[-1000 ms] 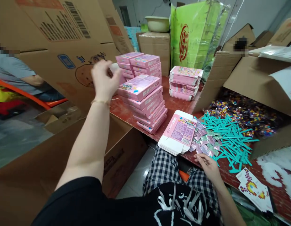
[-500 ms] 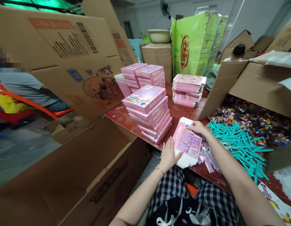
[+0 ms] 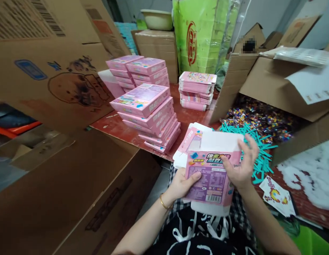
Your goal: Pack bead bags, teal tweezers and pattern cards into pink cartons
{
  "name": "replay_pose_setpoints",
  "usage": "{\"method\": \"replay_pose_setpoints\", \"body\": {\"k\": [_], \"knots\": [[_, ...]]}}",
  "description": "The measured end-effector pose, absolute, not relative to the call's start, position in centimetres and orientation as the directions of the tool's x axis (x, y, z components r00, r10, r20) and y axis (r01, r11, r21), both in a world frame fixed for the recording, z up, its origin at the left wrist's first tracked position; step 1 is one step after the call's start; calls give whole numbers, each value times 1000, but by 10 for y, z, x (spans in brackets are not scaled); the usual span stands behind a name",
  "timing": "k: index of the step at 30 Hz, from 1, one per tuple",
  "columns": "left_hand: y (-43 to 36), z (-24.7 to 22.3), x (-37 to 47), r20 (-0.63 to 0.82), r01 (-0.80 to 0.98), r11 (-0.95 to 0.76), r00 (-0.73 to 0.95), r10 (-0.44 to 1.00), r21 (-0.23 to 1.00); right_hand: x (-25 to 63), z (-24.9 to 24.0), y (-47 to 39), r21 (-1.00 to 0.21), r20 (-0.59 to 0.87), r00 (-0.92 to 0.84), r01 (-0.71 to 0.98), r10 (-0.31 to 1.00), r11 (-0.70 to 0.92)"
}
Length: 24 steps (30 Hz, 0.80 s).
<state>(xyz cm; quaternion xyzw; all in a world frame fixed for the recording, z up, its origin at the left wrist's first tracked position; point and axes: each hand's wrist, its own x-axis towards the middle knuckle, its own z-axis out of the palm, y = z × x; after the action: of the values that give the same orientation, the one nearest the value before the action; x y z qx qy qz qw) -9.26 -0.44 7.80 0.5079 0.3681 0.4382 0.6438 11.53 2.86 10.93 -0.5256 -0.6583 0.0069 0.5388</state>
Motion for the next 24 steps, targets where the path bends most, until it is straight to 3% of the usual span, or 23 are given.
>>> {"method": "replay_pose_setpoints", "body": {"k": [2,6,8,10,14,16,20,24], "knots": [[-8,55,-80,-70,-185,138,330,941,973,128,73,19,-733,551,171,568,817,375],[2,16,-52,36,-22,-34,84,996,999,144,15,-3,-932,214,57,311,975,186],[10,3,-41,10,35,-13,89,996,999,146,1,-13,-938,189,65,306,980,161],[14,-4,-32,-6,44,1,108,994,999,145,-6,-20,-926,267,154,315,951,209],[7,1,-23,183,-34,-184,-14,983,982,143,-1,-24,-939,339,290,167,895,302],[4,9,-21,180,-15,-180,25,983,984,147,8,-20,-967,253,233,97,939,236],[7,17,-18,-20,31,17,103,994,999,167,20,-5,-1000,-7,58,15,998,-8],[8,12,-14,6,39,-11,129,992,999,186,9,2,-976,-171,10,-140,985,-168]]}}
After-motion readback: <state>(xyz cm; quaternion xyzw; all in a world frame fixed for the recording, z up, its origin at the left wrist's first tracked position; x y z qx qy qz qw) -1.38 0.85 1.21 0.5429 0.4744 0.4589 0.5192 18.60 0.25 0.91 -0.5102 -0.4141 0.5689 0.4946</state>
